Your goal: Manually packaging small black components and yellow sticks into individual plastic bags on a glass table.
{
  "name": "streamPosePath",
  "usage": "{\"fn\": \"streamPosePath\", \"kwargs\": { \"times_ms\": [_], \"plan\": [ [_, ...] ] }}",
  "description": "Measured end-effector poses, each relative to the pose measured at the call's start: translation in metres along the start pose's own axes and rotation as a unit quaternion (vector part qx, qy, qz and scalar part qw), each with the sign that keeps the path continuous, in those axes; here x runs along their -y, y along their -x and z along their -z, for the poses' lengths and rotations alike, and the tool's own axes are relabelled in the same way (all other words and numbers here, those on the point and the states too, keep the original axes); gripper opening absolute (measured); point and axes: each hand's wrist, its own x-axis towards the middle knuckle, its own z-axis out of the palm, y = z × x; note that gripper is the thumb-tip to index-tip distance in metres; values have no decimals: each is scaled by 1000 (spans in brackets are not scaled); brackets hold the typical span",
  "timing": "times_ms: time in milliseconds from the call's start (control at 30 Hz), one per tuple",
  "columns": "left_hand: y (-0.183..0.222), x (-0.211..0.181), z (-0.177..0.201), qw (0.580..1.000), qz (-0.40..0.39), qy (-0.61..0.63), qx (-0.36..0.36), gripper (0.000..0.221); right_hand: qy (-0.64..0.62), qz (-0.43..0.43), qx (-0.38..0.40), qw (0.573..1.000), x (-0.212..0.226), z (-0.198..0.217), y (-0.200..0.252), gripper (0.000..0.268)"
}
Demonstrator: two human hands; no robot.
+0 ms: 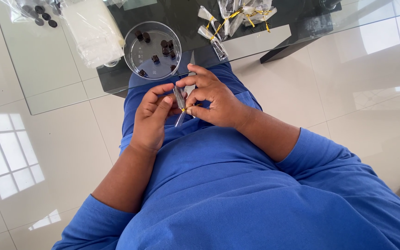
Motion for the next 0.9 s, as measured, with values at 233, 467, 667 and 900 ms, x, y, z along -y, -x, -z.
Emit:
{"fn": "streamPosePath", "kwargs": {
  "times_ms": [233, 467, 667, 900],
  "plan": [
    [13, -30, -20, 986, -139, 6, 91, 50, 92, 23, -25, 995, -23, 10, -2, 22],
    [8, -11, -15, 976, -34, -184, 109, 52, 104, 55, -68, 991, 10, 21, -12, 6],
    [9, -24, -14, 996, 37, -40, 76, 74, 133, 74, -37, 988, 4, 7, -7, 9],
    [6, -27, -9, 970, -83, -182, 139, 64, 169, 62, -44, 983, 1, 17, -9, 8]
  ]
}}
